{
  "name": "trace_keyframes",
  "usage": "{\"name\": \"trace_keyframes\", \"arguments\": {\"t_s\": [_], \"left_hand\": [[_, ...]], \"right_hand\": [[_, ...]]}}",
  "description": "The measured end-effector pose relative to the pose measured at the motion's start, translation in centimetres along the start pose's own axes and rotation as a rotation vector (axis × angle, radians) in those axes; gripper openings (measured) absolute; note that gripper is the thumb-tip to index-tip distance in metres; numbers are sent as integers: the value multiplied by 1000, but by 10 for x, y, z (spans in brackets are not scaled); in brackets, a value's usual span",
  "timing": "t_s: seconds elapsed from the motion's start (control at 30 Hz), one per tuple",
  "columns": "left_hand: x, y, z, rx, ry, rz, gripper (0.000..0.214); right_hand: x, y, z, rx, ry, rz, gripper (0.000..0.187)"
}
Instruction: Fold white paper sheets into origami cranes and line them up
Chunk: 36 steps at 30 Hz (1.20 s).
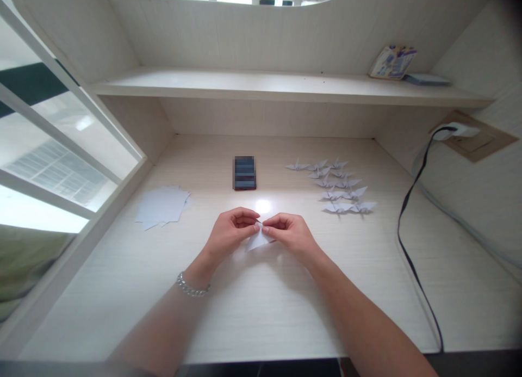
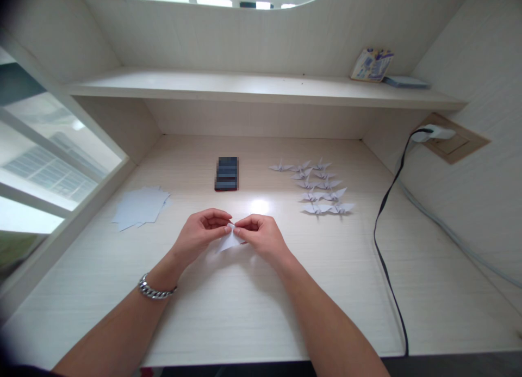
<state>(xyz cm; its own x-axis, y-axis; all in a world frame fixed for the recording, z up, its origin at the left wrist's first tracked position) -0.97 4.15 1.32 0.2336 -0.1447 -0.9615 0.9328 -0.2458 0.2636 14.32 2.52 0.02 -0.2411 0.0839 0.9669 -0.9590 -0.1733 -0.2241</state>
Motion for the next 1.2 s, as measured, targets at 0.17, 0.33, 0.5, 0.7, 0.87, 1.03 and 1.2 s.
{"name": "trace_keyframes", "arguments": {"t_s": [0.17, 0.33, 0.5, 0.7, 0.87, 1.03, 1.2], "left_hand": [[1, 0, -1, 14, -1, -6, 27], [2, -1, -1, 15, -2, 5, 28], [2, -2, -1, 4, -20, 12, 30], [0, -1, 0, -12, 3, 16, 30], [1, -2, 0, -20, 10, 45, 32], [3, -2, -1, -3, 25, 69, 29], [3, -2, -1, -5, 38, 74, 27]], "right_hand": [[-1, -1, 0, 1, -16, -1, 22], [0, -2, 0, 0, -40, 19, 23], [0, -2, -1, -1, -59, 28, 21], [3, -2, 1, -36, -110, 72, 16], [9, -1, 4, -90, -181, 109, 12], [11, -1, 6, -119, -217, 144, 10], [12, -1, 6, -120, -219, 155, 11]]}}
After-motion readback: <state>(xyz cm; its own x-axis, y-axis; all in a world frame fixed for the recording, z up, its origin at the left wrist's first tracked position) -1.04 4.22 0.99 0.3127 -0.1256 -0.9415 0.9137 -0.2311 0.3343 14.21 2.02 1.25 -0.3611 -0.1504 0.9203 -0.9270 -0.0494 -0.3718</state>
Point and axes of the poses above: each hand's wrist, its own z-axis away from the middle knuckle, its own y-axis out of the palm, x = y × z, the point moved 5 cm from there along -z, towards the middle knuckle, and after that the axes turned 14 degrees about z, right-handed, at the moved point
